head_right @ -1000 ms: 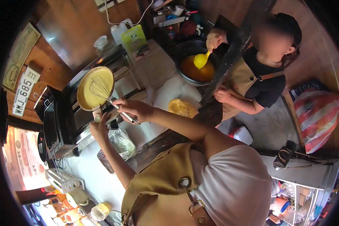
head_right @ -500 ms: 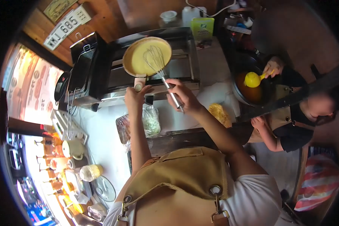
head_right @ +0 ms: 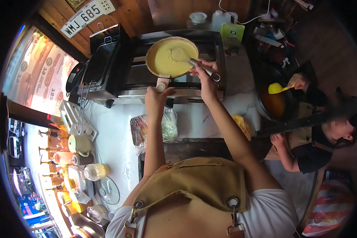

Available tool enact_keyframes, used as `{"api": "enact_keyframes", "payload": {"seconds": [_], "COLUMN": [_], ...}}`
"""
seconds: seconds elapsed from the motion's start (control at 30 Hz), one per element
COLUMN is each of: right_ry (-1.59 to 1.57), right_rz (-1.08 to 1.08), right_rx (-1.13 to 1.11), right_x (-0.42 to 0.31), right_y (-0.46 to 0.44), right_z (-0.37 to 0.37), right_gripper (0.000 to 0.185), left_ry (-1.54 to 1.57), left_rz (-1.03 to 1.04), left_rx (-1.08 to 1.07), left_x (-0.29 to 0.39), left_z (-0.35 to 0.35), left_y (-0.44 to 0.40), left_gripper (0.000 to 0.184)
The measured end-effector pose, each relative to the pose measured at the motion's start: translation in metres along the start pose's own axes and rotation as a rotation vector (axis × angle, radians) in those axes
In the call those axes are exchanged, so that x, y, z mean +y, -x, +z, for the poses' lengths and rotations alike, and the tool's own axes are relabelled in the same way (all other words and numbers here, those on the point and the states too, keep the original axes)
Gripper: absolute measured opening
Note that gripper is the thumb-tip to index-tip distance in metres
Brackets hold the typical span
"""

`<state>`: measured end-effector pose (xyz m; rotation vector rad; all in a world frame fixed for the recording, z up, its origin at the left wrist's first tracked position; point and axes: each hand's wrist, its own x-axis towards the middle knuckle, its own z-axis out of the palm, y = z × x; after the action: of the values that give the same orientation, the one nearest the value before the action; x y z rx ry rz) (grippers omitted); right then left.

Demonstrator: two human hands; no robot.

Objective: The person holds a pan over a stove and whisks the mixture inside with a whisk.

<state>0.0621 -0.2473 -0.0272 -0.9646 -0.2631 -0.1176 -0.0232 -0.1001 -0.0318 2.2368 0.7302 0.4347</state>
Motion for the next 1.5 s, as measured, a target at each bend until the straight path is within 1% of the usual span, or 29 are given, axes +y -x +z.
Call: {"api": "enact_keyframes", "payload": {"seconds": [0.17,0.23,0.27,0.37,0.4,0.47,0.57,0.6,0.83,1.0,1.07,1.1,1.3,1.5], "right_ry": [0.106,0.104,0.108,0.161,0.16,0.363,0.522,0.578,0.716,0.697,0.666,0.666,0.698,0.63], "right_rz": [-0.08,-0.034,-0.034,-0.125,-0.126,-0.302,-0.549,-0.577,-0.616,-0.588,-0.656,-0.656,-0.592,-0.637], "right_rx": [-0.004,-0.103,-0.098,-0.163,-0.164,-0.31,-0.45,-0.463,-0.564,-0.545,-0.52,-0.519,-0.552,-0.502], "right_x": [0.0,-0.004,-0.005,-0.005,-0.005,-0.007,-0.008,-0.006,0.001,0.007,0.009,0.009,0.004,0.01], "right_y": [0.002,0.006,0.007,0.007,0.009,0.019,0.035,0.039,0.061,0.062,0.06,0.06,0.061,0.06], "right_z": [-0.001,-0.003,-0.005,-0.007,-0.007,-0.008,-0.015,-0.02,-0.037,-0.041,-0.041,-0.042,-0.039,-0.043], "right_gripper": [0.017,0.017,0.017,0.015,0.015,0.015,0.016,0.019,0.024,0.025,0.026,0.026,0.026,0.025], "left_ry": [-0.007,-0.005,-0.004,0.007,0.014,0.015,0.016,0.015,-0.013,-0.013,-0.005,0.002,-0.011,-0.009], "left_rz": [0.014,0.023,0.02,0.018,0.02,0.025,0.02,0.013,0.04,0.018,0.023,0.027,0.032,0.041], "left_rx": [0.025,0.024,0.027,0.031,0.033,0.036,0.013,-0.01,0.015,-0.004,-0.002,-0.001,0.008,0.005], "left_x": [0.0,0.0,0.0,-0.002,-0.002,0.0,-0.003,-0.002,0.001,0.004,0.002,0.002,0.001,-0.001], "left_z": [-0.001,0.001,0.001,0.003,0.002,0.001,0.002,0.001,-0.001,-0.003,-0.002,-0.002,-0.001,0.0], "left_y": [0.0,0.0,-0.001,-0.001,-0.002,-0.001,-0.002,-0.002,-0.001,0.0,-0.001,-0.001,0.0,-0.001], "left_gripper": [0.062,0.062,0.061,0.061,0.061,0.061,0.063,0.066,0.065,0.065,0.065,0.065,0.065,0.064]}}
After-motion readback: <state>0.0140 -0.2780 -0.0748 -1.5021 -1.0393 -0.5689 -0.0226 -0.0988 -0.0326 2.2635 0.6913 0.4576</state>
